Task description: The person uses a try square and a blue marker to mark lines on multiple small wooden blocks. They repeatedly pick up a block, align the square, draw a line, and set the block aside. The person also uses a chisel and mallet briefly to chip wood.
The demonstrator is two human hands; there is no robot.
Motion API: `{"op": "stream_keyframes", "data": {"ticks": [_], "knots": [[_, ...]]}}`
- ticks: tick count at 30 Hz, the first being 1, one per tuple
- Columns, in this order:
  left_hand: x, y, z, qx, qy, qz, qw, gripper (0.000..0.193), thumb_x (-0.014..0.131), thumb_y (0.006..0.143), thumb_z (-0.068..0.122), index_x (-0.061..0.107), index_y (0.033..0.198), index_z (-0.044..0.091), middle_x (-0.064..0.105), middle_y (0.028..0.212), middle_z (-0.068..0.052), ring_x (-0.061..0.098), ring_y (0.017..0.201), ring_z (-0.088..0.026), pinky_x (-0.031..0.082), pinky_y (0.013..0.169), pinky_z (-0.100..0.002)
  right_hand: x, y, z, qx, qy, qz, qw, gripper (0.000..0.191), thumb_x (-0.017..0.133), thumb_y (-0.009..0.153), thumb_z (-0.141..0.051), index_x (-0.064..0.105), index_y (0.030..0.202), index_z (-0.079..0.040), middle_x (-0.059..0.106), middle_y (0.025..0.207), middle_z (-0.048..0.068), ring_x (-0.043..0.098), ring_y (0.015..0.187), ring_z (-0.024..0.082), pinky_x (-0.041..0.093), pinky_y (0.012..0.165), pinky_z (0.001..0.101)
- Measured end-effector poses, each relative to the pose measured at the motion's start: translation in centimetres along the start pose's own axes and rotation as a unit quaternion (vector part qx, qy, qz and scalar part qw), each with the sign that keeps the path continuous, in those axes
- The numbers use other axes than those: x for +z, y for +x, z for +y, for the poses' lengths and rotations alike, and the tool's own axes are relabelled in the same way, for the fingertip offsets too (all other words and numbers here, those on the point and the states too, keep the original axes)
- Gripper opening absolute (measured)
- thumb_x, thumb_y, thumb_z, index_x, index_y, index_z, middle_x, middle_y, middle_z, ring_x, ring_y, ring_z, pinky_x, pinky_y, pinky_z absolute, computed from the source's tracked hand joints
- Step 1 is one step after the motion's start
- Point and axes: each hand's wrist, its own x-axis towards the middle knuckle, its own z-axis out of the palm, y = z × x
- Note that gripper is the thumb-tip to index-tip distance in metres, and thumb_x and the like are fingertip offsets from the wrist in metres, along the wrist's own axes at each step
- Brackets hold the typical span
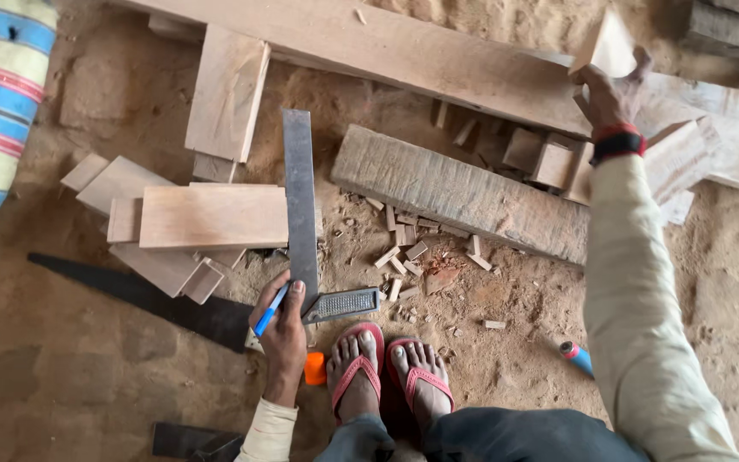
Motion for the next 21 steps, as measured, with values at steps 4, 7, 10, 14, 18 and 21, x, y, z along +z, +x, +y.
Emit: {"op": "stream_keyframes", "data": {"ticks": [4,7,10,14,18,21], "knots": [[-0.2,0.5,-0.6,-0.01,-0.027,0.027,0.999,0.027,0.071,0.097,0.007,0.07,0.119,-0.007,0.073,0.11,-0.012,0.067,0.095,-0.016,0.055,0.083,-0.028,0.9,-3.6,-2.5,-0.21,0.072,-0.057,0.973,0.073,0.085,0.076,-0.043,0.048,0.138,-0.031,0.035,0.156,0.022,0.042,0.132,0.044,0.044,0.106,0.0534],[0.1,0.9,-1.0,-0.014,-0.075,0.034,0.997,0.029,0.073,0.097,0.009,0.069,0.121,-0.007,0.073,0.112,-0.012,0.067,0.098,-0.017,0.056,0.086,-0.028,3.1,-8.4,-5.8,-0.357,0.017,-0.147,0.922,0.087,0.084,0.071,-0.039,0.041,0.145,-0.029,0.032,0.158,0.019,0.04,0.136,0.041,0.042,0.11,0.0551],[0.6,0.9,-1.2,0.019,-0.101,0.032,0.994,0.031,0.073,0.097,0.01,0.068,0.122,-0.006,0.071,0.119,-0.015,0.068,0.104,-0.019,0.057,0.092,-0.031,4.7,-11.6,-8.5,-0.413,-0.064,-0.248,0.874,0.101,0.084,0.065,-0.035,0.034,0.151,-0.026,0.029,0.16,0.017,0.038,0.14,0.039,0.04,0.114,0.0567],[1.3,0.4,-1.5,-0.031,-0.056,-0.014,0.998,0.03,0.071,0.096,0.014,0.071,0.121,-0.001,0.075,0.111,-0.018,0.074,0.093,-0.021,0.063,0.081,-0.034,5.1,-12.5,-9.0,-0.376,-0.149,-0.308,0.861,0.117,0.087,0.058,-0.031,0.025,0.158,-0.029,0.017,0.166,0.02,0.027,0.148,0.042,0.033,0.118,0.0591],[3.5,0.7,-2.4,-0.07,-0.059,-0.064,0.994,0.029,0.071,0.094,0.017,0.072,0.118,0.001,0.077,0.104,-0.018,0.078,0.085,-0.023,0.067,0.073,-0.034,5.0,-11.8,-7.3,-0.357,-0.246,-0.317,0.844,0.119,0.083,0.063,-0.025,0.022,0.165,-0.034,0.013,0.172,0.014,0.02,0.156,0.039,0.024,0.124,0.0601],[6.0,1.1,-3.5,-0.119,-0.117,-0.096,0.981,0.028,0.072,0.094,0.017,0.072,0.117,0.001,0.077,0.102,-0.017,0.077,0.084,-0.023,0.067,0.07,-0.035,5.5,-11.4,-7.0,-0.338,-0.149,-0.348,0.862,0.115,0.086,0.063,-0.039,0.027,0.161,-0.031,0.015,0.169,0.016,0.019,0.154,0.044,0.021,0.119,0.0644]]}}
